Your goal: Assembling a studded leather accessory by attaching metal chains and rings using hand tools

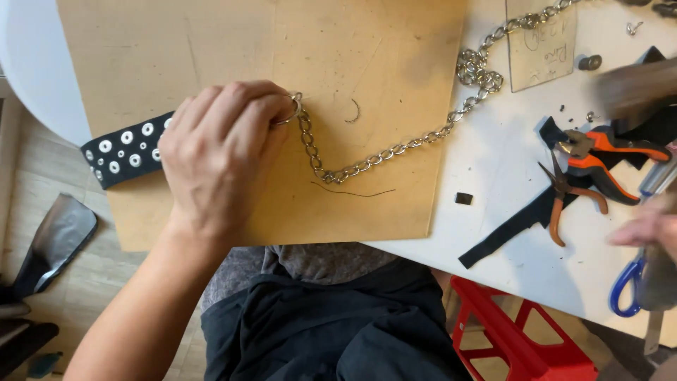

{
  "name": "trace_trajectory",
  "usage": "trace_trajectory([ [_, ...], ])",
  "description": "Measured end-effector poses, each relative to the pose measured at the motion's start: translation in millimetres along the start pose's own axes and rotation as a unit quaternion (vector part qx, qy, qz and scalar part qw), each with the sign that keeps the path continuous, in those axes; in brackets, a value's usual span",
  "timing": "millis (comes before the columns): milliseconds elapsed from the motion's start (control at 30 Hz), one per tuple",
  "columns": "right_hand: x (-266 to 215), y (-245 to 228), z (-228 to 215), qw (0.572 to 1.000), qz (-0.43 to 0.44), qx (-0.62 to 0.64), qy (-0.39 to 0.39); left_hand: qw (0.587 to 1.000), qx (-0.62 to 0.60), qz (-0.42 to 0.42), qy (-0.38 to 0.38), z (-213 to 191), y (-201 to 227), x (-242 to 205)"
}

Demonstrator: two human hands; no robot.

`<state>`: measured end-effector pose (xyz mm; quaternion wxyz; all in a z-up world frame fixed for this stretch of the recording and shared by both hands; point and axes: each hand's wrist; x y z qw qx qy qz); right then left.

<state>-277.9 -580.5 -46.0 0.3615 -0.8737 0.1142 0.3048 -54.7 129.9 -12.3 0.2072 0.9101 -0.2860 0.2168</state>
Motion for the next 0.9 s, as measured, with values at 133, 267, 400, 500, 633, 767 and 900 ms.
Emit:
trace_trajectory([
  [133,33,-372,103,0.992,-0.107,-0.057,0.044,0.99,-0.117,-0.075,-0.037,-7,7,8],
  [267,68,-413,126,0.955,-0.145,-0.254,0.045,0.984,-0.124,-0.11,-0.06,-7,6,11],
  [400,87,-425,136,0.91,-0.188,-0.364,0.055,0.988,-0.118,-0.095,-0.041,-3,7,12],
  [500,90,-445,136,0.895,-0.235,-0.375,0.06,0.99,-0.103,-0.098,-0.021,-2,10,13],
  [633,92,-463,138,0.88,-0.309,-0.351,0.082,0.993,-0.069,-0.101,-0.003,-1,12,14],
  [767,92,-458,134,0.881,-0.309,-0.347,0.092,0.992,-0.068,-0.107,-0.003,-2,15,15],
  [900,93,-459,126,0.882,-0.316,-0.338,0.089,0.993,-0.055,-0.103,-0.019,-5,17,15],
])
Point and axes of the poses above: each hand's wrist, its own x-axis towards the middle knuckle, its own z-axis out of the palm, y = z × x, and after that the axes turned 1 degree about -z, right-handed
